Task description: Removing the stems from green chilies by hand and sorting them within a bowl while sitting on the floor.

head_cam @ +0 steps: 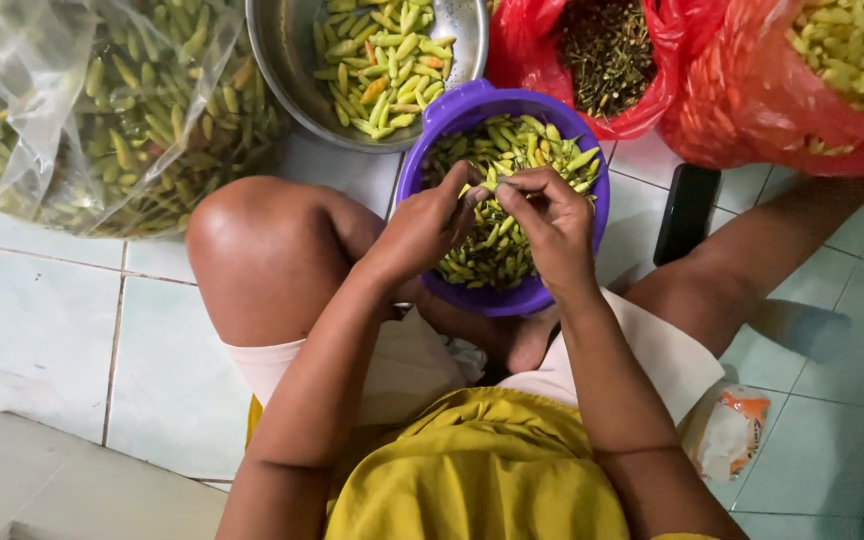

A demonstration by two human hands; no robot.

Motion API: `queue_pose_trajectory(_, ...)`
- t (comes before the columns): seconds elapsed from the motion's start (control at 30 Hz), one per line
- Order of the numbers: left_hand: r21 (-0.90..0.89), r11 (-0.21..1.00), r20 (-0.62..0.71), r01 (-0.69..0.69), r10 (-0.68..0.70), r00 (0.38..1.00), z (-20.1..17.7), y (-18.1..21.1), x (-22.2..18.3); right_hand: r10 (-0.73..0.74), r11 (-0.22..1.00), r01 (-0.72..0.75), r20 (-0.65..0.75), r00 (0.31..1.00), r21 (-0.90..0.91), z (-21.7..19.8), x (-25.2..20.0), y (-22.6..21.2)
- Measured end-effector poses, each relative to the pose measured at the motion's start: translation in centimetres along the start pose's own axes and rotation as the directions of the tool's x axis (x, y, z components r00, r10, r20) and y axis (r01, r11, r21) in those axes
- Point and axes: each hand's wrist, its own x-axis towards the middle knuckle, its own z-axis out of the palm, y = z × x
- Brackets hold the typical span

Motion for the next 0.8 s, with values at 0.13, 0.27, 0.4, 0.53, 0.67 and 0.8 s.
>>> queue_pose_trajectory(0.13,0.007,1.0,-0.011,0.027,-0.027,1.0,-0.9,1.1,-0.3,0.273,0.903,-0.288,0.091,0.958,0.319,-0.4,-0.1,-0.6)
queue_pose_trajectory(0.27,-0.126,0.992,-0.124,0.03,-0.045,0.991,-2.4,2.1,-0.1,0.187,0.973,-0.202,0.135,0.973,0.108,-2.5,-0.7,-1.2)
queue_pose_trajectory(0.4,-0.166,0.986,-0.31,-0.029,-0.024,0.95,-2.6,1.8,-0.1,0.032,0.955,0.023,0.178,0.984,-0.296,-7.9,-0.6,0.7)
queue_pose_trajectory(0.53,-0.19,0.98,-0.353,-0.067,-0.005,0.936,-2.2,0.7,-0.1,-0.046,0.866,-0.011,-0.102,0.994,-0.5,-18.8,2.0,7.1)
queue_pose_trajectory(0.67,-0.188,0.98,-0.354,-0.067,-0.004,0.935,-2.3,0.9,-0.2,0.189,0.679,-0.287,-0.217,0.958,-0.676,-28.7,4.2,16.3)
queue_pose_trajectory(0.8,-0.145,0.989,-0.35,0.026,-0.076,0.934,-2.3,1.5,-0.9,0.462,0.497,-0.55,-0.332,0.822,-0.671,-30.2,4.6,20.6)
